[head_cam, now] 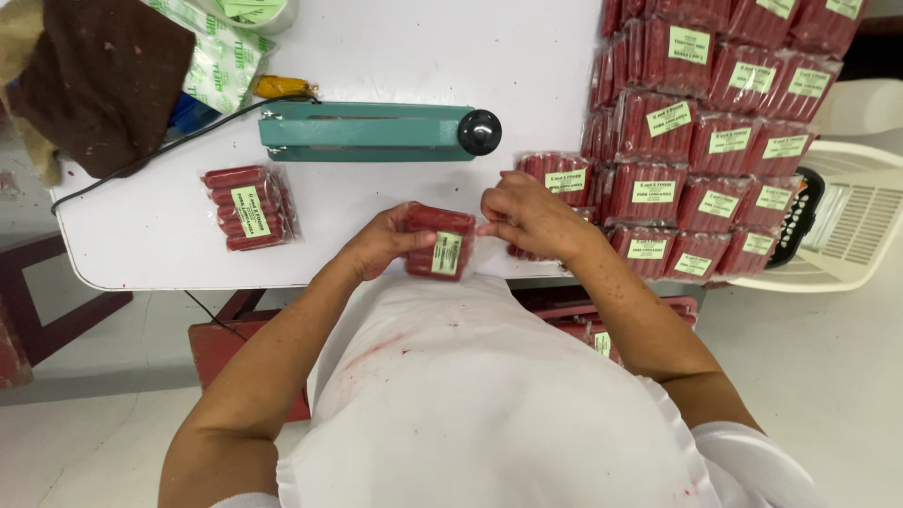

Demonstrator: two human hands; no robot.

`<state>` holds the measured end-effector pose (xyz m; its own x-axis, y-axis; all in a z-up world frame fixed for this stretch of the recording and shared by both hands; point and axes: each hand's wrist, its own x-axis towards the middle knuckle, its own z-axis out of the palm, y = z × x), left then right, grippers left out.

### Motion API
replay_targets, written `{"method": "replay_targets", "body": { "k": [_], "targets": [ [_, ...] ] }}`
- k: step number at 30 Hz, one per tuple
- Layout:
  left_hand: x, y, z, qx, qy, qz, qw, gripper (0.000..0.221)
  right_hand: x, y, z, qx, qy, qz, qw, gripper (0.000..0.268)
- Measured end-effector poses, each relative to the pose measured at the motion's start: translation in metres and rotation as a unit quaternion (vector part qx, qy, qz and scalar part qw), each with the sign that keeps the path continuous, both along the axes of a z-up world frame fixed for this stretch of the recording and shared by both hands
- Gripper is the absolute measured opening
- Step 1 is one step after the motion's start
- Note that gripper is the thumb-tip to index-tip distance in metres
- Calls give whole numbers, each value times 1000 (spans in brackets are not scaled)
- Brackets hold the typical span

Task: The person seals small plastic packages containing red meat products using a tabletop heat sealer, then places the sealed items into a plastic crate.

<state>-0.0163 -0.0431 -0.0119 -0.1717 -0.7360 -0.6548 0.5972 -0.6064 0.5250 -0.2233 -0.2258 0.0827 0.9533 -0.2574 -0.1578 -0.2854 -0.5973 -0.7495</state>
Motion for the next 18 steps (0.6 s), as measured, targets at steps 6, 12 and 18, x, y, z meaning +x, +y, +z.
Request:
{"method": "replay_targets", "body": {
  "k": [6, 12, 18],
  "targets": [
    [15, -6, 12, 17, 29, -13, 999, 44, -16, -17, -17, 346, 90, -166, 919, 44],
    [36, -20, 100, 4, 146, 63, 987, 39, -3, -10, -26, 448, -162, -367, 799, 63],
    [32, -4, 41, 20, 173, 131, 976, 30, -2, 41, -27, 460, -86, -371, 802, 88]
  ]
}}
